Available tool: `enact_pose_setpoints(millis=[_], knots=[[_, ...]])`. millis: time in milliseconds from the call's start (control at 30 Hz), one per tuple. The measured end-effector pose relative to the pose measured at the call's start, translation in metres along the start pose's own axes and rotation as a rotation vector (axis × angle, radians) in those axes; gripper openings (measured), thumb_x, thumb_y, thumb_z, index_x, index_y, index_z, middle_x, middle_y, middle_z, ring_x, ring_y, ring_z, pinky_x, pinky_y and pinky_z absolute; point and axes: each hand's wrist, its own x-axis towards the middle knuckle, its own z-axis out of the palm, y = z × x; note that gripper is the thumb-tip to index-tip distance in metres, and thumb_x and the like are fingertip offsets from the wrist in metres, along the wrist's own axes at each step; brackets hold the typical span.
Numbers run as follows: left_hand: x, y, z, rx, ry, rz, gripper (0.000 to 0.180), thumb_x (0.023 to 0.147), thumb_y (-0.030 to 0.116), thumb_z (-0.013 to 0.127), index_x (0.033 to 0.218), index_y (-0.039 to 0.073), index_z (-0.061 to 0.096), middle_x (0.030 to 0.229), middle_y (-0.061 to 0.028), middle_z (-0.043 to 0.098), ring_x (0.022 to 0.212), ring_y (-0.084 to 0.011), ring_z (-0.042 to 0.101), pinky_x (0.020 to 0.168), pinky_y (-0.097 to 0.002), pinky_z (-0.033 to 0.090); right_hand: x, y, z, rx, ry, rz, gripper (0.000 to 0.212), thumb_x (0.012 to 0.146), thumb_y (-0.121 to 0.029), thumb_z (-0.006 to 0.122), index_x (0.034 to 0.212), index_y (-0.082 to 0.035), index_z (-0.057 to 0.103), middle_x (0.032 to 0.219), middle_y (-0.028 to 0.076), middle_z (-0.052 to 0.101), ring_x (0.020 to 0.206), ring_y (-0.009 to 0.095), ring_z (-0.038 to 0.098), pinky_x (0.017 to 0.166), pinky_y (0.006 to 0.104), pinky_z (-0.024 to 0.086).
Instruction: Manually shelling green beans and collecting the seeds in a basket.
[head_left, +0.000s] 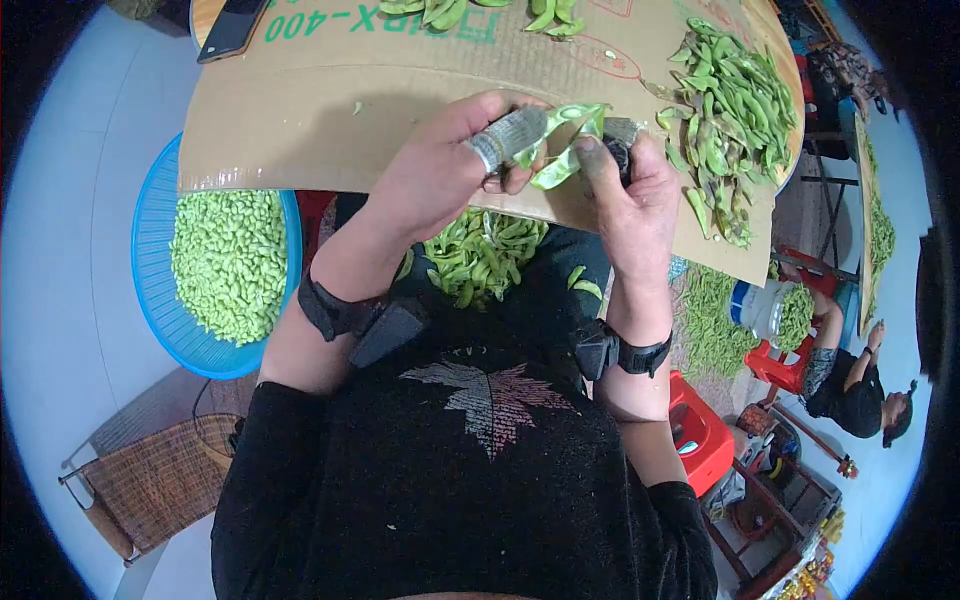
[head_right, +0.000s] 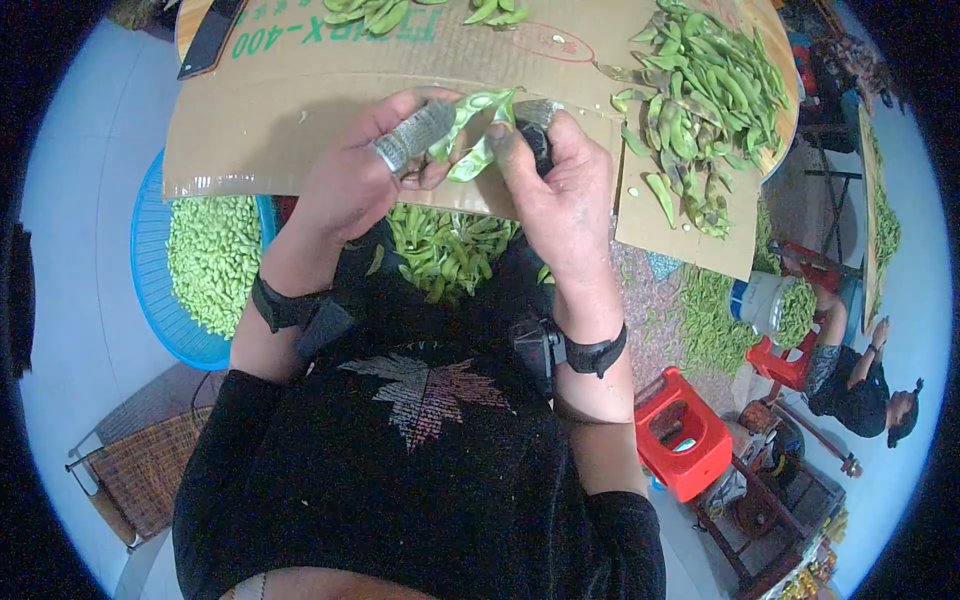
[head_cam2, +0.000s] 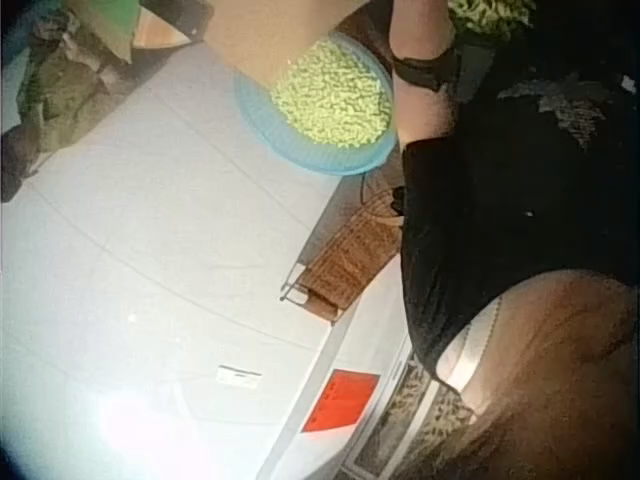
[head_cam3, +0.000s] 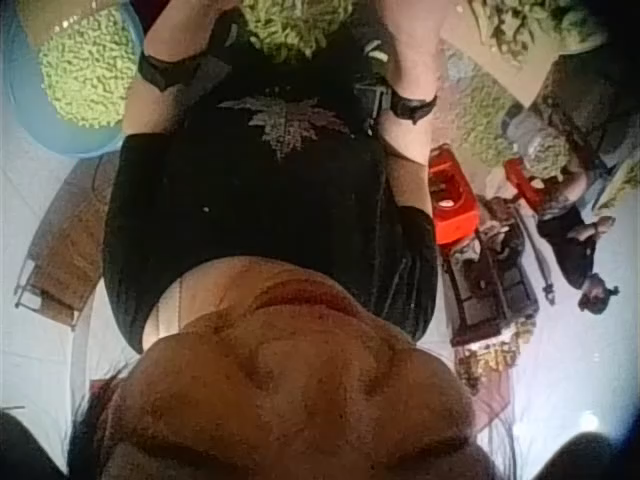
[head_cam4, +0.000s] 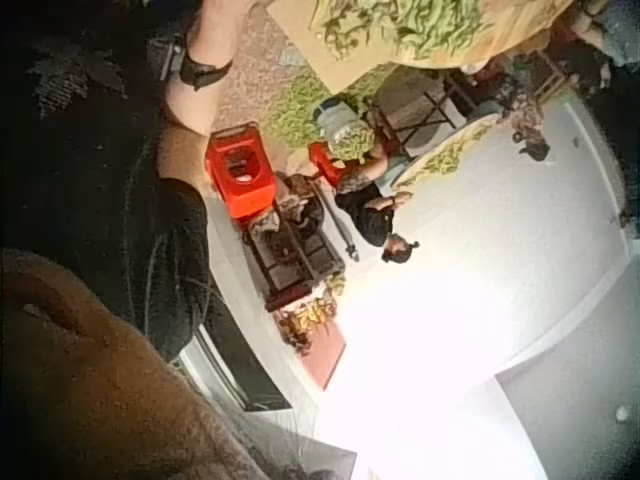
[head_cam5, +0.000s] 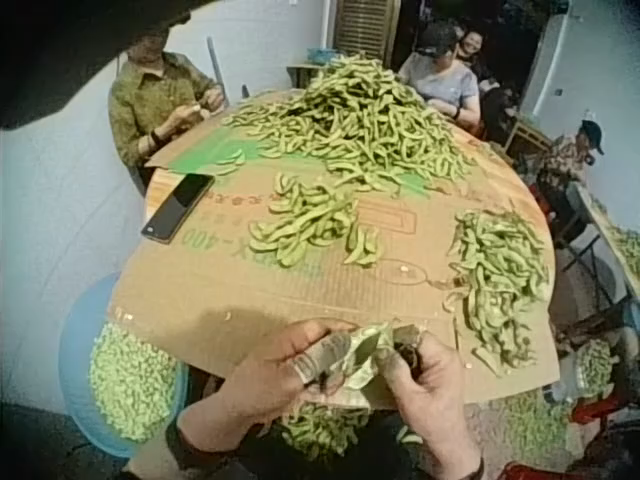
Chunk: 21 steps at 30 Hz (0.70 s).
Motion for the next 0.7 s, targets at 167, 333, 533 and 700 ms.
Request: enact_pose_setpoints(millis=[167,333,533,700], knots=[[0.004,-0.006,0.014,0.49,0.123,0.311,0.033,0.078,-0.005,0.054,0.109,0.003,0.056,0.087,0.0005,0.059,0.078,-0.0051,0.053,0.069,-0.0204,0.044,-0.004,0.002,0.006,-0.093,-0.039,-0.003,0.01,0.084,-0.011,0.06,0.085,-0.001,0.059,0.062,-0.003,0.054,0.058,0.003,0.045,0.052,0.0196,0.039],[0.002,0.0,0.006,0.457,0.04,0.458,0.041,0.079,0.0,0.057,0.12,0.005,0.053,0.1,-0.0036,0.061,0.093,-0.0074,0.054,0.081,-0.0224,0.044,-0.001,-0.003,-0.005,0.288,-0.211,0.247,0.016,0.088,-0.017,0.058,0.095,-0.003,0.057,0.067,-0.002,0.055,0.053,0.003,0.045,0.048,0.0178,0.034],[-0.002,0.003,0.008,0.928,-0.078,0.597,0.042,0.081,0.01,0.058,0.123,0.006,0.051,0.113,-0.0128,0.06,0.102,-0.0207,0.06,0.086,-0.0286,0.046,0.003,-0.007,0.001,0.532,-0.181,0.284,0.016,0.085,-0.007,0.058,0.1,-0.002,0.054,0.067,-0.002,0.051,0.049,0.003,0.041,0.041,0.0177,0.028],[-0.001,0.005,0.0,1.047,-0.184,0.723,0.041,0.076,0.006,0.06,0.117,0.004,0.054,0.097,-0.0114,0.065,0.084,-0.0248,0.065,0.073,-0.0294,0.05,-0.007,-0.004,0.012,0.898,-0.126,0.371,0.017,0.087,0.0,0.051,0.103,-0.001,0.051,0.073,0.0,0.054,0.046,0.002,0.035,0.039,0.0167,0.025]])
